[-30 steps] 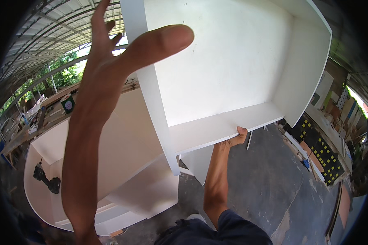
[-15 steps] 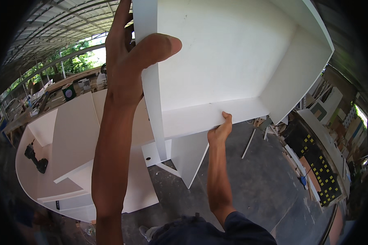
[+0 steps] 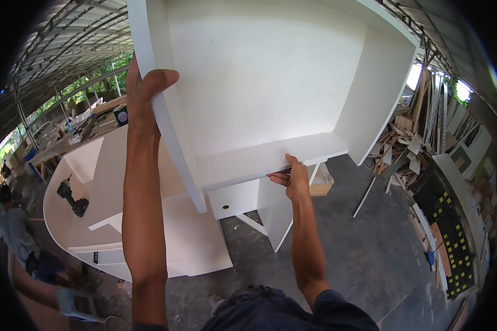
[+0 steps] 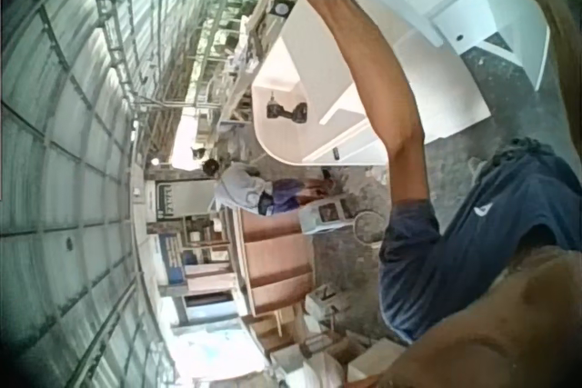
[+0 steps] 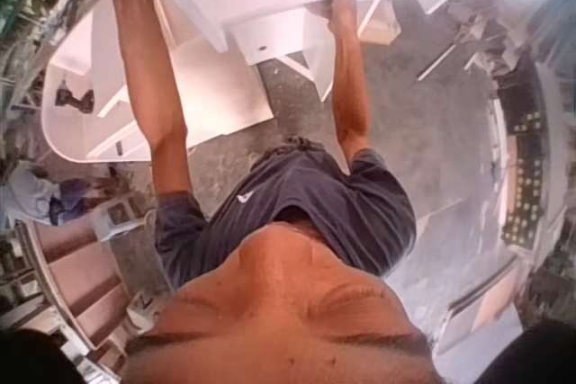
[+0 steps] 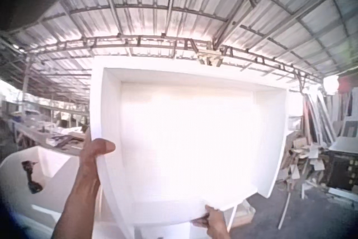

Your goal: The person assembles a white wooden cabinet by attaching a shelf to the main frame using a power drill and screws, then walks to a tool area to clean a paintbrush with a white cloth.

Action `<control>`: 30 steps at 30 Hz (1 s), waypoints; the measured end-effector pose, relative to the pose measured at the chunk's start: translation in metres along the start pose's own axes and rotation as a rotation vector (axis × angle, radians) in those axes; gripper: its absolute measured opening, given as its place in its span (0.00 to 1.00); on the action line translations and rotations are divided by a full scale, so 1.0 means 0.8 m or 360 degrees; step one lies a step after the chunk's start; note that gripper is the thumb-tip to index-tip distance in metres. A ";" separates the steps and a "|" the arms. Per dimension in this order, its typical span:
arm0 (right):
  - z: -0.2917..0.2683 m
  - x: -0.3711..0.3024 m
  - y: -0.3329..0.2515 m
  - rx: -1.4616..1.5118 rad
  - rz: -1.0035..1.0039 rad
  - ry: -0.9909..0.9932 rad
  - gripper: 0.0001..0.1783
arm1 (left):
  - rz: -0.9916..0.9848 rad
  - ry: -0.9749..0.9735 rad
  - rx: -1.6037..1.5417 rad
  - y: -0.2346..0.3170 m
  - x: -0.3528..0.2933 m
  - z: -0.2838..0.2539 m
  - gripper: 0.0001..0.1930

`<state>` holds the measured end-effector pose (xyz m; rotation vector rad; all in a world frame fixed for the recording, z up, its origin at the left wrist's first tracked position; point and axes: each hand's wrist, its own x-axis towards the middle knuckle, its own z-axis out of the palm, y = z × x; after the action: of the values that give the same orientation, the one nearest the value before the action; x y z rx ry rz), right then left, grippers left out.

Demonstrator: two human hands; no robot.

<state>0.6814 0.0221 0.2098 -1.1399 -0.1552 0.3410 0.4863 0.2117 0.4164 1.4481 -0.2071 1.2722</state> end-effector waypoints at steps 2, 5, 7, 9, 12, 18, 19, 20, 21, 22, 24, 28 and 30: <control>-0.007 0.008 0.009 -0.0047 0.0098 -0.0071 0.24 | 0.0000 0.0038 -0.0017 -0.008 -0.001 0.002 0.22; -0.005 0.017 0.016 -0.0334 0.0112 -0.0096 0.27 | -0.0015 0.0072 -0.0028 -0.017 0.005 -0.009 0.23; -0.012 0.021 0.013 -0.0486 0.0068 -0.0206 0.27 | -0.0045 0.0068 -0.0039 -0.023 0.006 -0.019 0.23; -0.009 0.022 0.018 -0.0471 0.0033 -0.0175 0.28 | -0.0117 0.0181 -0.0013 -0.027 0.007 -0.024 0.22; -0.005 0.008 0.022 -0.0535 0.0024 -0.0095 0.29 | -0.0145 0.0215 -0.0088 -0.038 0.015 -0.041 0.22; -0.004 0.003 0.025 -0.0555 0.0083 -0.0084 0.29 | -0.0176 0.0194 -0.0057 -0.045 0.015 -0.047 0.22; -0.003 0.003 0.029 -0.0549 0.0092 -0.0086 0.29 | -0.0170 0.0186 -0.0061 -0.046 0.017 -0.049 0.21; -0.001 0.003 0.034 -0.0461 0.0081 -0.0030 0.30 | -0.0164 0.0180 -0.0064 -0.047 0.019 -0.051 0.21; -0.002 0.005 0.036 -0.0392 0.0063 0.0026 0.31 | -0.0168 0.0194 -0.0065 -0.048 0.018 -0.049 0.21; -0.004 0.005 0.040 -0.0405 0.0068 0.0019 0.31 | -0.0162 0.0228 -0.0081 -0.048 0.017 -0.045 0.21; -0.007 0.003 0.047 -0.0212 0.0088 0.0093 0.34 | -0.0168 0.0243 -0.0045 -0.047 0.012 -0.039 0.22; -0.015 -0.009 0.043 -0.0296 0.0082 0.0157 0.30 | -0.0199 0.0121 -0.0066 -0.046 0.008 -0.041 0.22; -0.034 -0.011 0.048 -0.0316 -0.0084 0.0204 0.28 | -0.0311 0.0178 0.0028 -0.036 0.002 -0.033 0.27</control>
<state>0.6741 0.0103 0.1642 -1.3475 -0.1073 0.2080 0.4927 0.2433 0.3941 1.3722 0.0203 1.1929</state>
